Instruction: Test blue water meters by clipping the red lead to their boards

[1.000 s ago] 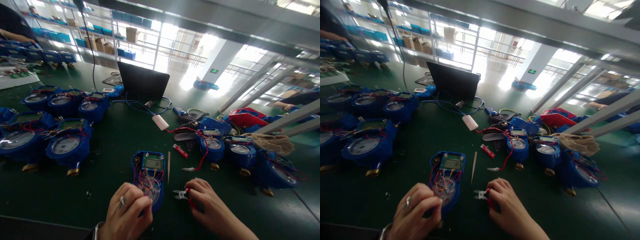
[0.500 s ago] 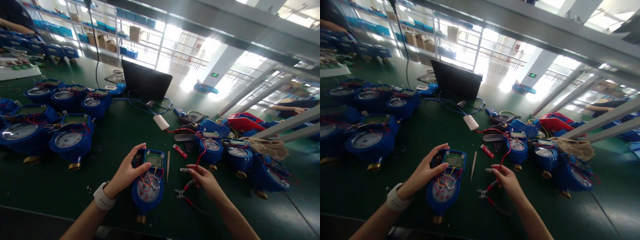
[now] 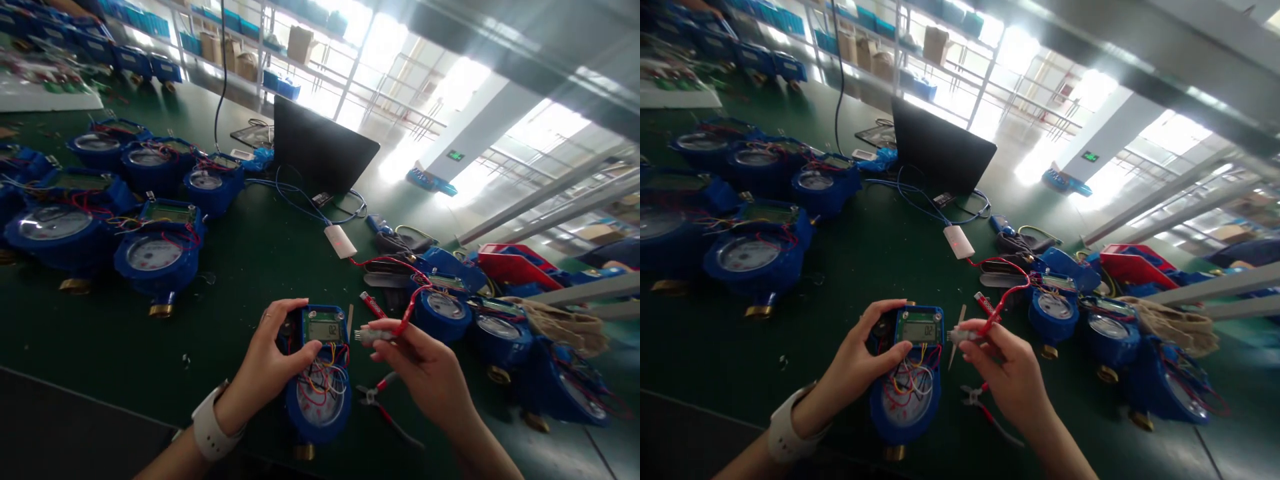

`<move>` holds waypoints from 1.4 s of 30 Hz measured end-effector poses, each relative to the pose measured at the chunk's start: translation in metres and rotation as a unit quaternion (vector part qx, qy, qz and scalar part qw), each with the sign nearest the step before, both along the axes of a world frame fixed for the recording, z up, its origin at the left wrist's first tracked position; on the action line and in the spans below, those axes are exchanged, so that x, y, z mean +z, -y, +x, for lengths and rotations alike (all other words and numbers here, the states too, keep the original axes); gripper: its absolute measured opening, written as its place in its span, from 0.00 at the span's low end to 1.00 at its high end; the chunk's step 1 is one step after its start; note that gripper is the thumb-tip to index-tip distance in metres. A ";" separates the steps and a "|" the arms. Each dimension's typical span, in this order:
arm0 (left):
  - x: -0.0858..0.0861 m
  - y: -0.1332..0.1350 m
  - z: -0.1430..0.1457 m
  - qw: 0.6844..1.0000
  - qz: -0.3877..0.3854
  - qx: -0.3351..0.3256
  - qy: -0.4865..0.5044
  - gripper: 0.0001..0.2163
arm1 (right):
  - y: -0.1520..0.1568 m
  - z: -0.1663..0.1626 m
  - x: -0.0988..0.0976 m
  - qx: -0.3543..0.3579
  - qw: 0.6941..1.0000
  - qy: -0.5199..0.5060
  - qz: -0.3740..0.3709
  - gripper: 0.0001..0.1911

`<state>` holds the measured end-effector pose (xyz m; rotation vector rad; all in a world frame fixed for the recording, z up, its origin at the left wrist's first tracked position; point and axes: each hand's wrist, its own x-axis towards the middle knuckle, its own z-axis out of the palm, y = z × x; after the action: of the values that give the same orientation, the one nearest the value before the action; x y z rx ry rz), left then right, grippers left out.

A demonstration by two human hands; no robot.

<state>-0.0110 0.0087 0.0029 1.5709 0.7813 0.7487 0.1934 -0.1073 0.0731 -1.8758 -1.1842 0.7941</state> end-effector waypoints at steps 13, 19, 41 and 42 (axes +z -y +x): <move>-0.002 0.001 0.002 1.000 0.010 0.000 0.017 0.21 | -0.014 -0.010 0.007 0.076 0.985 0.155 -0.006 0.09; -0.003 0.001 0.002 1.000 0.010 -0.002 0.025 0.20 | -0.015 -0.009 0.008 0.076 0.986 0.144 -0.021 0.10; -0.004 0.001 0.003 0.998 -0.004 0.002 0.059 0.18 | -0.018 -0.003 0.011 0.108 0.983 0.133 -0.059 0.10; -0.004 0.001 0.003 0.998 -0.004 0.004 0.060 0.18 | -0.018 -0.003 0.011 0.111 0.983 0.131 -0.063 0.10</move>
<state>-0.0081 0.0080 -0.0006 1.5014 0.7009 0.8368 0.1904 -0.0890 0.0842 -2.0216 -1.5605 0.7735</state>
